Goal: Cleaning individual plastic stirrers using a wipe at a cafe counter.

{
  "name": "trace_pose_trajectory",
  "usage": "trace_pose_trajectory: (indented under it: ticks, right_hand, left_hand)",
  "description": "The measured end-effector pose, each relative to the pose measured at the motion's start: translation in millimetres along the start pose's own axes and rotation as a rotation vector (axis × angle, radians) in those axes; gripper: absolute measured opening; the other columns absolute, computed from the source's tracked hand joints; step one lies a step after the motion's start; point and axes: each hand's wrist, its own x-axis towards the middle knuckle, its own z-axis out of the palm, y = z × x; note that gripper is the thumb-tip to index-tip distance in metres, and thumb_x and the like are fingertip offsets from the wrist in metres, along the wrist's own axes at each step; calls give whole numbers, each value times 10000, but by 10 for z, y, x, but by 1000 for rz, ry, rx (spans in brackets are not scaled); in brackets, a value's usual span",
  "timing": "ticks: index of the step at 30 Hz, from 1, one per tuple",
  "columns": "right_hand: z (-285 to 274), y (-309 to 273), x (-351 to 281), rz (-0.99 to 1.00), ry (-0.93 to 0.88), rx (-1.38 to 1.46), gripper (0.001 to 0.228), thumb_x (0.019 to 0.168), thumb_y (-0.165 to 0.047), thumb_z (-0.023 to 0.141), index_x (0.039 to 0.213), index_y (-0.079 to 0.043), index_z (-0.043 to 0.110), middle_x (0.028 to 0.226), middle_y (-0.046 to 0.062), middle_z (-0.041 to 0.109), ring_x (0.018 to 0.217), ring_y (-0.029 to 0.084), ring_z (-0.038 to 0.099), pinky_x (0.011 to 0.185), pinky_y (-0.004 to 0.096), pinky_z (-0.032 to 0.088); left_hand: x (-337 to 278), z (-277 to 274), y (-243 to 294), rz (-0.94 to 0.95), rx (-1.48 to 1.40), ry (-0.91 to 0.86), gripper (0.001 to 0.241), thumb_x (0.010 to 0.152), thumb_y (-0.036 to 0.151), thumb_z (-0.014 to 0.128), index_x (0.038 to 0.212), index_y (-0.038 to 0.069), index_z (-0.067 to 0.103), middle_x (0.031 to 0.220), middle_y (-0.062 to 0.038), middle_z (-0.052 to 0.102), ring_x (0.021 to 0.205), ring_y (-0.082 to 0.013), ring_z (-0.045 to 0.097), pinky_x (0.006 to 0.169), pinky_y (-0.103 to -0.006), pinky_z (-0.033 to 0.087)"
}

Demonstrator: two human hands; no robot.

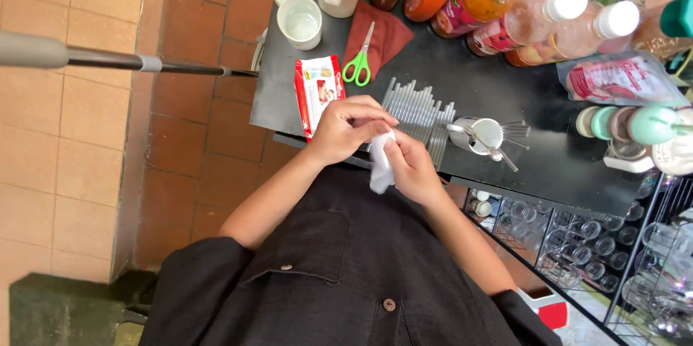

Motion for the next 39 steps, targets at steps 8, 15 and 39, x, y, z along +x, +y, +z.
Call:
trace_pose_trajectory:
  ticks: [8, 15, 39]
  right_hand:
    - [71, -416, -21, 139, -22, -69, 348, 1099, -181, 375, 1218, -45, 672, 909, -37, 632, 779, 52, 569, 705, 224, 478]
    - [-87, 9, -3, 135, 76, 83, 339, 1098, -188, 398, 1234, -23, 660, 948, -22, 652, 809, 62, 584, 717, 230, 481]
    - [-521, 108, -110, 29, -104, -180, 315, 1065, -218, 480, 1122, -23, 721, 901, 29, 699, 828, 98, 628, 761, 272, 530]
  left_hand:
    - [51, -218, -114, -59, -223, 257, 203, 963, 142, 766, 1094, -13, 754, 990, -62, 763, 883, -92, 717, 780, -215, 570]
    - [-19, 50, -214, -239, -181, 56, 185, 972, 139, 730, 1118, 34, 772, 942, -8, 762, 735, -71, 661, 668, -226, 539]
    - [85, -104, -92, 72, -39, 361, 80, 905, 18, 776, 982, 12, 754, 945, -51, 732, 863, -111, 719, 798, -246, 570]
